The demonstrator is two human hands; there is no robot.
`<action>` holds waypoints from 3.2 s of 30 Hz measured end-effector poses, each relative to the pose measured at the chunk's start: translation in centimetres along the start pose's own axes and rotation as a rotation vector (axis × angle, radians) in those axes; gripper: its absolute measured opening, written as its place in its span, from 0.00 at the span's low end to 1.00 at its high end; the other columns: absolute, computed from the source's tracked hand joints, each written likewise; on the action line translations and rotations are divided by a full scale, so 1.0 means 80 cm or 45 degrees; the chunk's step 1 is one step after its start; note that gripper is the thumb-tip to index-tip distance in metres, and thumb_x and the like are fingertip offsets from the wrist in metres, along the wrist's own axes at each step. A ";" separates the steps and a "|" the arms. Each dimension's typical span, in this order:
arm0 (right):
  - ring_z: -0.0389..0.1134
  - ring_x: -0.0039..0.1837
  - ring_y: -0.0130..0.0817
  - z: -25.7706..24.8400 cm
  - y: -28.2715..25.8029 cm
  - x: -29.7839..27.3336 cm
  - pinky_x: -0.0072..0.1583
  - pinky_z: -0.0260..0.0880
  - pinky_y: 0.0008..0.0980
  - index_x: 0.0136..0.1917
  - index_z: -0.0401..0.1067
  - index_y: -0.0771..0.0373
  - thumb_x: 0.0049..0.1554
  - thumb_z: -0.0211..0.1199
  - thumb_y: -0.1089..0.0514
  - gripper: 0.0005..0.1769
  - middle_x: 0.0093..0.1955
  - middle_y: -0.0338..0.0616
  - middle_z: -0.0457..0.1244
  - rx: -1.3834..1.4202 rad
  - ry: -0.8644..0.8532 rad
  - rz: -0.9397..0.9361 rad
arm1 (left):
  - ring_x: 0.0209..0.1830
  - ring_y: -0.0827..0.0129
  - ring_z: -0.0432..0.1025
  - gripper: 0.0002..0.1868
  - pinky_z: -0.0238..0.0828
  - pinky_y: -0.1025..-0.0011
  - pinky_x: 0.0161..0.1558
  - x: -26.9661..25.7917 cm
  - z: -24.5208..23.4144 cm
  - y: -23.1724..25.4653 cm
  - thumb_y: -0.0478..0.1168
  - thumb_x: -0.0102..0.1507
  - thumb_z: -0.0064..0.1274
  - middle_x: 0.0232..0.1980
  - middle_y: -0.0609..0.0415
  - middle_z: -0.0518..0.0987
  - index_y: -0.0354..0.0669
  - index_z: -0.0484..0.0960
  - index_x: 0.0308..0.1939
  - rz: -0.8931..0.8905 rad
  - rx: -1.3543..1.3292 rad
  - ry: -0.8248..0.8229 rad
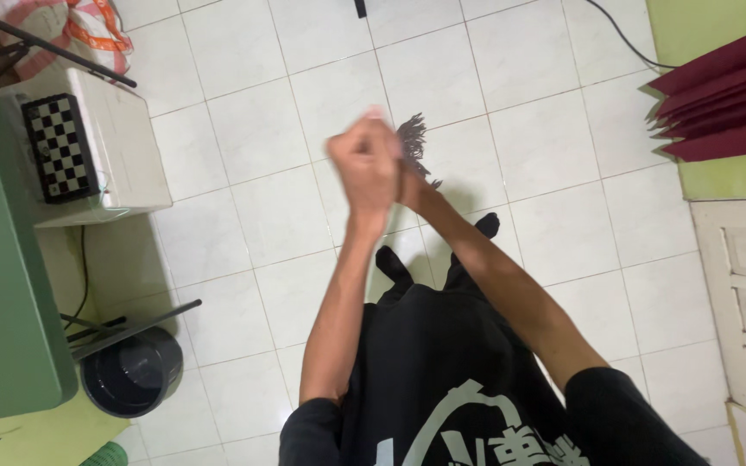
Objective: The person dips a mop into a bucket, wrings it out by hand, and then mops the tiled floor in a room.
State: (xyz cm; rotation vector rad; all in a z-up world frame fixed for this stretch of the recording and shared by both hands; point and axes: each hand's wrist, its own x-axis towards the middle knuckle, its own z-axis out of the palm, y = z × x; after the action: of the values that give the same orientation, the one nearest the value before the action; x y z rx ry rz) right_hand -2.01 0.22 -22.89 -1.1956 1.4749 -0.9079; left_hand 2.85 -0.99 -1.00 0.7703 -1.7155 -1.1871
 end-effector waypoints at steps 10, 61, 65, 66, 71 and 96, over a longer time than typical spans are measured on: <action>0.70 0.43 0.53 0.051 -0.076 0.026 0.67 0.60 0.58 0.38 0.72 0.64 0.53 0.62 0.59 0.06 0.32 0.52 0.68 -0.401 0.323 -0.211 | 0.13 0.82 0.57 0.27 0.49 0.74 0.18 0.017 -0.090 0.022 0.43 0.74 0.40 0.17 0.61 0.64 0.41 0.64 0.19 -0.229 -0.116 0.524; 0.61 0.70 0.57 -0.001 0.172 -0.006 0.70 0.62 0.48 0.47 0.70 0.64 0.55 0.68 0.59 0.10 0.55 0.55 0.67 -0.563 0.283 0.233 | 0.21 0.45 0.74 0.17 0.69 0.55 0.28 -0.037 -0.013 -0.156 0.42 0.68 0.49 0.24 0.40 0.78 0.35 0.79 0.28 -0.399 1.129 -0.212; 0.50 0.79 0.56 -0.030 0.244 -0.049 0.73 0.56 0.46 0.54 0.68 0.63 0.54 0.67 0.63 0.15 0.66 0.53 0.61 -0.486 0.400 0.312 | 0.25 0.44 0.74 0.17 0.69 0.54 0.29 -0.065 0.049 -0.172 0.42 0.68 0.51 0.27 0.39 0.79 0.34 0.78 0.28 -0.242 1.033 -0.339; 0.49 0.80 0.54 -0.039 0.260 -0.059 0.78 0.52 0.44 0.56 0.67 0.63 0.54 0.67 0.64 0.17 0.69 0.52 0.59 -0.492 0.394 0.363 | 0.25 0.44 0.74 0.15 0.70 0.54 0.29 -0.074 0.064 -0.172 0.41 0.67 0.51 0.28 0.39 0.79 0.35 0.79 0.29 -0.265 0.976 -0.409; 0.44 0.83 0.54 -0.095 0.309 -0.098 0.74 0.55 0.45 0.56 0.65 0.63 0.54 0.65 0.66 0.17 0.73 0.49 0.56 -0.391 0.468 0.414 | 0.24 0.45 0.74 0.13 0.71 0.55 0.29 -0.086 0.142 -0.181 0.40 0.66 0.51 0.31 0.41 0.80 0.35 0.78 0.29 -0.224 0.877 -0.589; 0.60 0.69 0.49 -0.351 0.387 -0.167 0.67 0.63 0.45 0.53 0.67 0.64 0.55 0.65 0.63 0.13 0.62 0.50 0.61 -0.388 0.573 0.505 | 0.20 0.50 0.73 0.17 0.70 0.59 0.27 -0.035 0.419 -0.204 0.44 0.64 0.56 0.23 0.45 0.78 0.37 0.77 0.24 -0.122 0.848 -0.735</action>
State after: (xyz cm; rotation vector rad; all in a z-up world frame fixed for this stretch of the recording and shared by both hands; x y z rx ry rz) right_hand -36.12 19.47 -42.63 -0.8851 2.1838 -0.7185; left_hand -26.41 8.72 -22.19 0.9590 -2.6492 -0.9448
